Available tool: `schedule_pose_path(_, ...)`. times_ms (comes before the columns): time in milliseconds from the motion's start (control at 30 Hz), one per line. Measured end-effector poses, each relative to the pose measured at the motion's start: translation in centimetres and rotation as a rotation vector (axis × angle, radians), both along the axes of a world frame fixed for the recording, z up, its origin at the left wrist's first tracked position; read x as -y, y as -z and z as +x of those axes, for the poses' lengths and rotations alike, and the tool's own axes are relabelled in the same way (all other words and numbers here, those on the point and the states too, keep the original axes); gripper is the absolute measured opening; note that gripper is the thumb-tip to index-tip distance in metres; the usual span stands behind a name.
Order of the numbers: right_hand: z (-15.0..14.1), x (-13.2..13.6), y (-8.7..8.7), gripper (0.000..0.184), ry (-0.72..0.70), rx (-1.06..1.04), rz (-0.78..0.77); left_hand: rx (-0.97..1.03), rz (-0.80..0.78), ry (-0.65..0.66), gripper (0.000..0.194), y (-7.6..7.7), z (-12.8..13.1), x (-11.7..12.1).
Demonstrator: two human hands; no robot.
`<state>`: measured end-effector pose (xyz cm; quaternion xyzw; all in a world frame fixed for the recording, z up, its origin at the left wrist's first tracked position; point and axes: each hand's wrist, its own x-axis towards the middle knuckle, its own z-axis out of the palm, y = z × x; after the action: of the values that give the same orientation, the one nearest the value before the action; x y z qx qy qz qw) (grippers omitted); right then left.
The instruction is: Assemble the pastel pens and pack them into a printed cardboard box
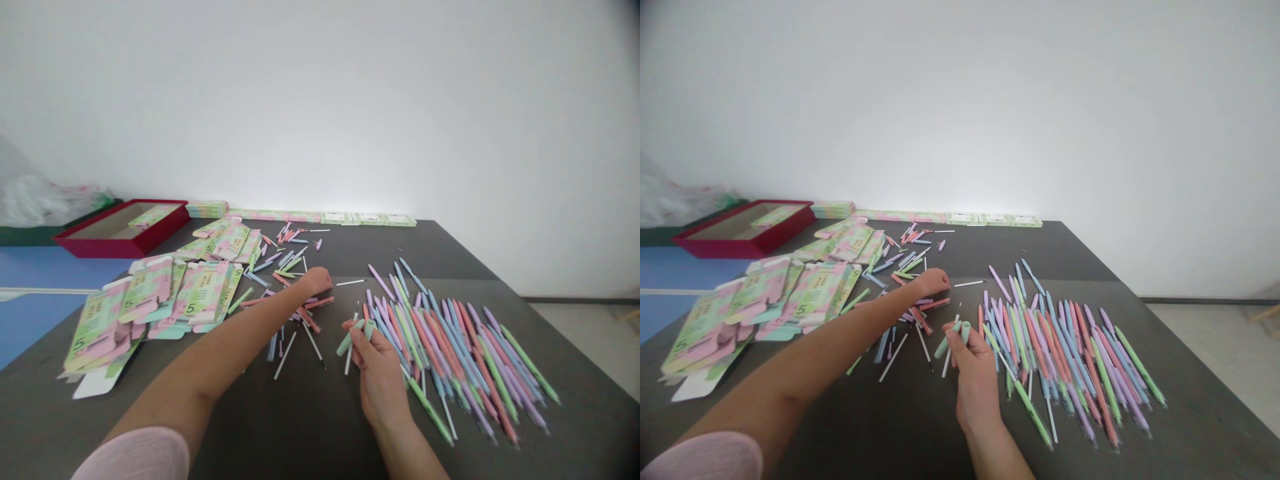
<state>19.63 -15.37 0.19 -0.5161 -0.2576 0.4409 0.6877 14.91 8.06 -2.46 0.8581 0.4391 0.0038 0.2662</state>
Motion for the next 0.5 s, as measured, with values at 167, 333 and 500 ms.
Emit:
schedule_pose_path(167, -0.1, 0.1, -0.2, 0.026, -0.031, 0.014, 0.002, 0.266, -0.089, -0.073, 0.025, -2.2, -1.7, 2.3)
schedule_pose_path(333, -0.5, 0.5, -0.5, 0.021, -0.113, 0.077, 0.021, 0.583, -0.252, -0.107, 0.037, -4.3, -4.4, 8.2)
schedule_pose_path(500, -1.1, 0.8, -0.7, 0.019, -0.224, 0.115, -0.006, 1.124, -0.786, -0.371, 0.021, -5.4, -7.1, 12.9)
